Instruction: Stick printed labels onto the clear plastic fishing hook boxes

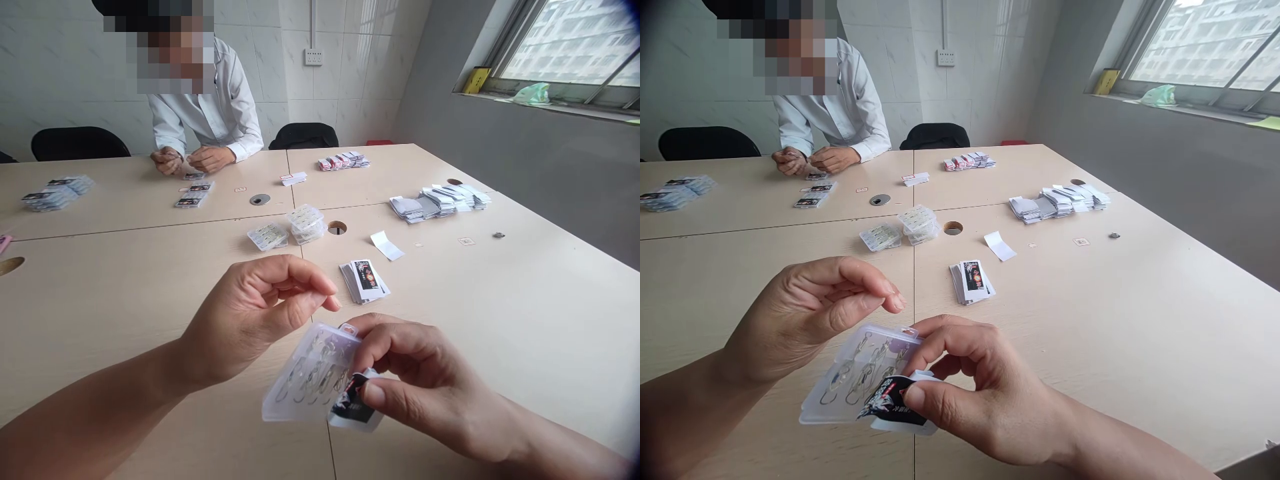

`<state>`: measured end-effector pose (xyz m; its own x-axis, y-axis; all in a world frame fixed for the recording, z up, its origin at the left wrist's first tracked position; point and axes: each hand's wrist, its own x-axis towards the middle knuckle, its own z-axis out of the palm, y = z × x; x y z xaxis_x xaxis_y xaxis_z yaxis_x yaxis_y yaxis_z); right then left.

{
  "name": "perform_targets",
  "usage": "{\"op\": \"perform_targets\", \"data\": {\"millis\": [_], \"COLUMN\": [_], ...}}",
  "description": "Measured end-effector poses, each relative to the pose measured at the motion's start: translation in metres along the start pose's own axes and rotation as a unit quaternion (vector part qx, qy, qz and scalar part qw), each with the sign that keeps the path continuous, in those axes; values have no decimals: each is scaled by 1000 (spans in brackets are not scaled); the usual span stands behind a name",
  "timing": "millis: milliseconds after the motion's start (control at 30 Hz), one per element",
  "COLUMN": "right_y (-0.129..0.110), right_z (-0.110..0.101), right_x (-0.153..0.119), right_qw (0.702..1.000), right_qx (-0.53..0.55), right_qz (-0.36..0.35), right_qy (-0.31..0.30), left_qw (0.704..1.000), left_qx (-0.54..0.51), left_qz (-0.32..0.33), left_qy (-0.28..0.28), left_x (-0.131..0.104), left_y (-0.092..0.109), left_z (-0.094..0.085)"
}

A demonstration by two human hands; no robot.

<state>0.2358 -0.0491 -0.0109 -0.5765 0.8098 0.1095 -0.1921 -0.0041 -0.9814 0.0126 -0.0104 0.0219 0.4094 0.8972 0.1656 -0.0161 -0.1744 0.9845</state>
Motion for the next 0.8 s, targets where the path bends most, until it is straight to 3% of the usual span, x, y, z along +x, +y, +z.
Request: {"op": "perform_targets", "data": {"millis": [567,800], "right_y": [0,0], "right_z": [1,1], "right_x": [-1,-1], "right_qw": [1000,998], "right_qx": [2,45], "right_qz": [-18,-23], "right_qy": [4,29], "left_qw": [999,989], "left_qx": [17,-131], "left_qz": [13,-47], "left_qy": [39,-47], "left_x": [1,6], "left_y": [1,1], "left_z": [2,-6]}}
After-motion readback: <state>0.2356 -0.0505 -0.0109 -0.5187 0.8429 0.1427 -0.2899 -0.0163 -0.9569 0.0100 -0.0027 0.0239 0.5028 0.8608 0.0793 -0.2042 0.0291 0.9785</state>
